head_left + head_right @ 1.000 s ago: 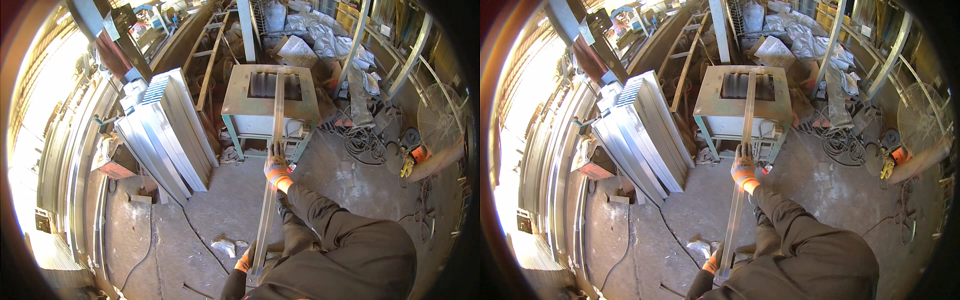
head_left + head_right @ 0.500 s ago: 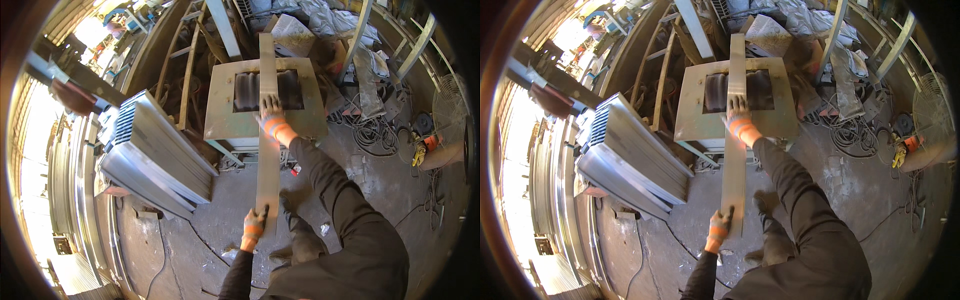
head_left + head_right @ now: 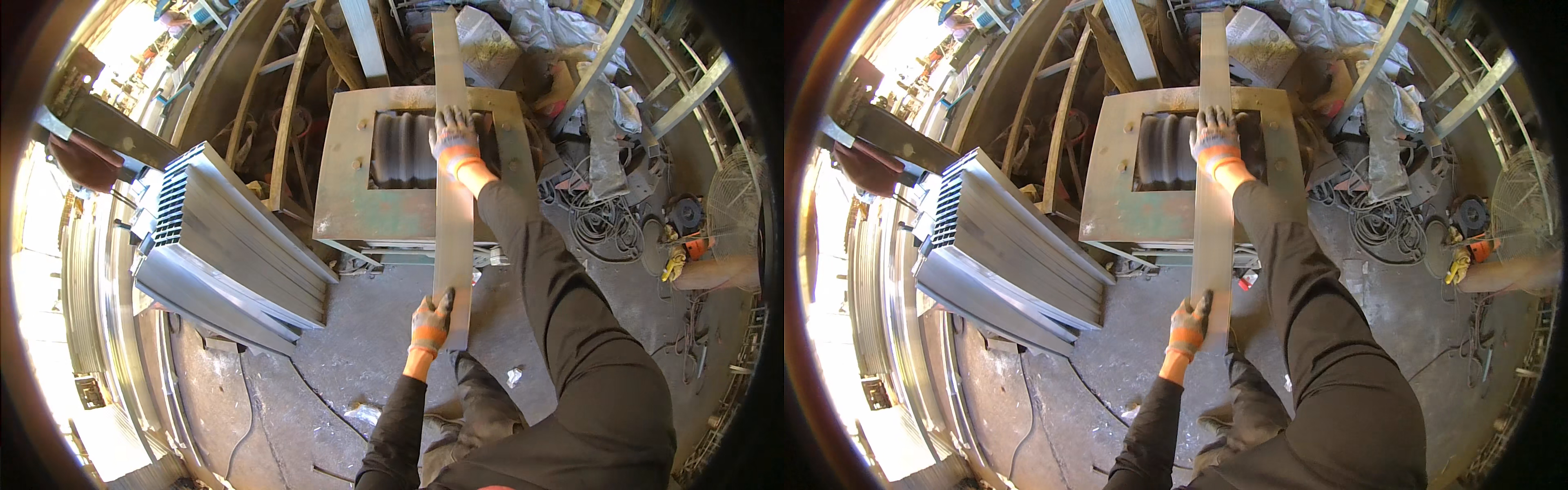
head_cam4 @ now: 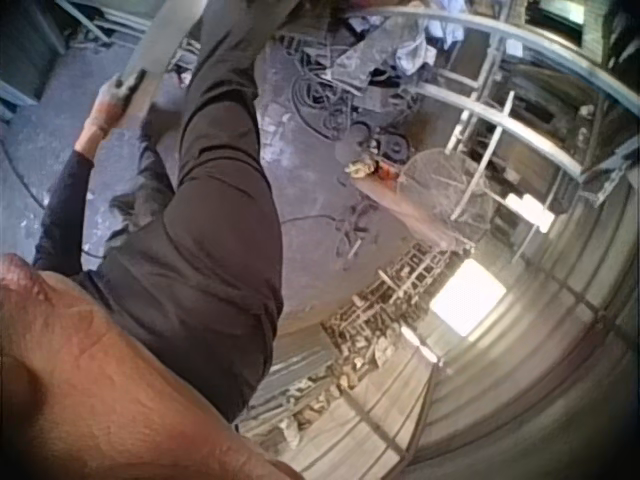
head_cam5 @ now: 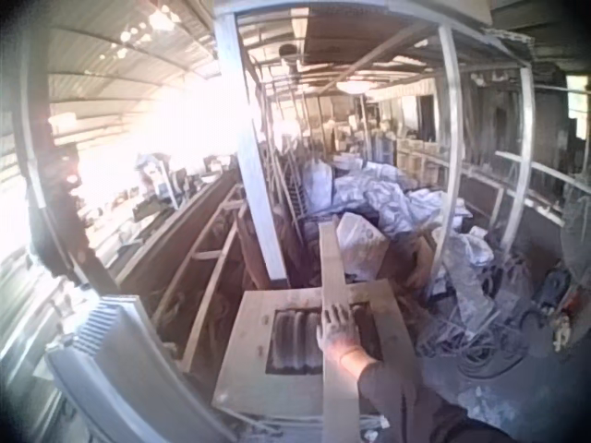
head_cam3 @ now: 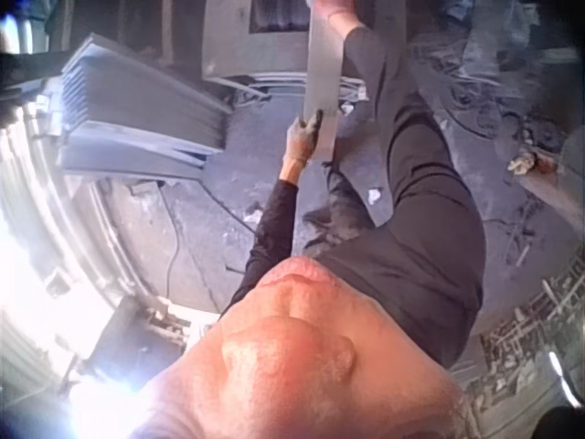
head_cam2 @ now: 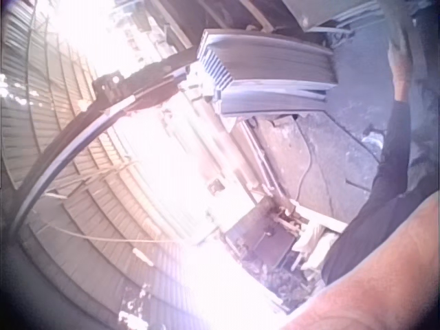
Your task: The person repeatedly feeds long metal bars through a belt sander, flipping them to smooth multiple edges. The person stacks the finished bars with others nearby.
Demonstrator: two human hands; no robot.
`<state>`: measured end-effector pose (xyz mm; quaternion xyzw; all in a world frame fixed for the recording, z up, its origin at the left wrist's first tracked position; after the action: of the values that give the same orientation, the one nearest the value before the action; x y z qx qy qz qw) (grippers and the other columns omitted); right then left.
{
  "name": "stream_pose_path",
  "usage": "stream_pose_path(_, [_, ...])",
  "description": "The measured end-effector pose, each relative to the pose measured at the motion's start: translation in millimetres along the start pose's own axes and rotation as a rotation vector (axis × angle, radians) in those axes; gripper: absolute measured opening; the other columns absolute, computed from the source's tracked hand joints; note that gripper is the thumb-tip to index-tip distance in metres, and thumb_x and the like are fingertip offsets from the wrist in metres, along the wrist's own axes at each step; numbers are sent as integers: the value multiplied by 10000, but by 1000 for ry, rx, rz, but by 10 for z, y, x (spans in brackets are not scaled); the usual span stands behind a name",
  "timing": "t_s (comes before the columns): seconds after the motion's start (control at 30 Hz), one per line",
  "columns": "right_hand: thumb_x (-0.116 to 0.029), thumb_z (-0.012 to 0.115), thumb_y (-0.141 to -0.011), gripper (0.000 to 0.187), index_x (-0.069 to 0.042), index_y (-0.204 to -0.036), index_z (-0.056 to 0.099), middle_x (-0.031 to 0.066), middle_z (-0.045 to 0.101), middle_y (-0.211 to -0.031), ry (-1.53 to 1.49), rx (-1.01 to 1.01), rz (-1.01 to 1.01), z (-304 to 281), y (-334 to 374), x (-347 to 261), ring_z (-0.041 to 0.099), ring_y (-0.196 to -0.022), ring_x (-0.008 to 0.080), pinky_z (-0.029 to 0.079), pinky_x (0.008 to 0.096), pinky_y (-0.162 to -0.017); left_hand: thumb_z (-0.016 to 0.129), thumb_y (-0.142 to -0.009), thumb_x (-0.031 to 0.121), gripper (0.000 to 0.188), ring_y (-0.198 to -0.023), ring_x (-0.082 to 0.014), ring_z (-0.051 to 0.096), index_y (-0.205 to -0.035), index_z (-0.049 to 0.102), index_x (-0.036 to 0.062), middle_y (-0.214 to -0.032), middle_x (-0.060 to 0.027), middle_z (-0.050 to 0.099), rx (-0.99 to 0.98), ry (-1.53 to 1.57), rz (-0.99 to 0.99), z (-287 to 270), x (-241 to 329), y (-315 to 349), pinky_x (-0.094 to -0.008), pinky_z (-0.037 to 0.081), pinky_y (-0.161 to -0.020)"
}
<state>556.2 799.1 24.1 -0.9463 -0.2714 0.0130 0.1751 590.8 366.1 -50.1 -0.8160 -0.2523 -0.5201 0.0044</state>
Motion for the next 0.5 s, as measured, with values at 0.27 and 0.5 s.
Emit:
stream_pose_path(0.27, [-420,572,-1105,676,-7,-1641,589,235,513,-1761,-112,-24,0,-913,1956,-613,447,-1646,419,264,596,-1395,660,-1161,277,276,-1004,-451,769,-1413,763,236,-1151,-195,761,-10,-293,176,-51,-669,2205,-545,626,-835])
stream_pose_path(0.5, [-411,565,-1104,691,15,-1649,566,250,460,-1794,-221,-108,19,-1698,4132,-1308,395,-1676,445,231,645,-1392,740,-1072,625,588,-956,-509,772,-1191,759,49,-976,-264,786,-5,-57,-267,-241,-1481,4449,-561,600,-860])
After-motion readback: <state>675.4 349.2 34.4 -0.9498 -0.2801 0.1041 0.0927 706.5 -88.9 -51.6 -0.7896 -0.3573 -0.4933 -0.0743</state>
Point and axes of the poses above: each hand's wrist, its own y-axis away from the middle knuckle, its own z-axis out of the palm, x = y × z, the point moved 5 cm from there along -y, towards the middle knuckle
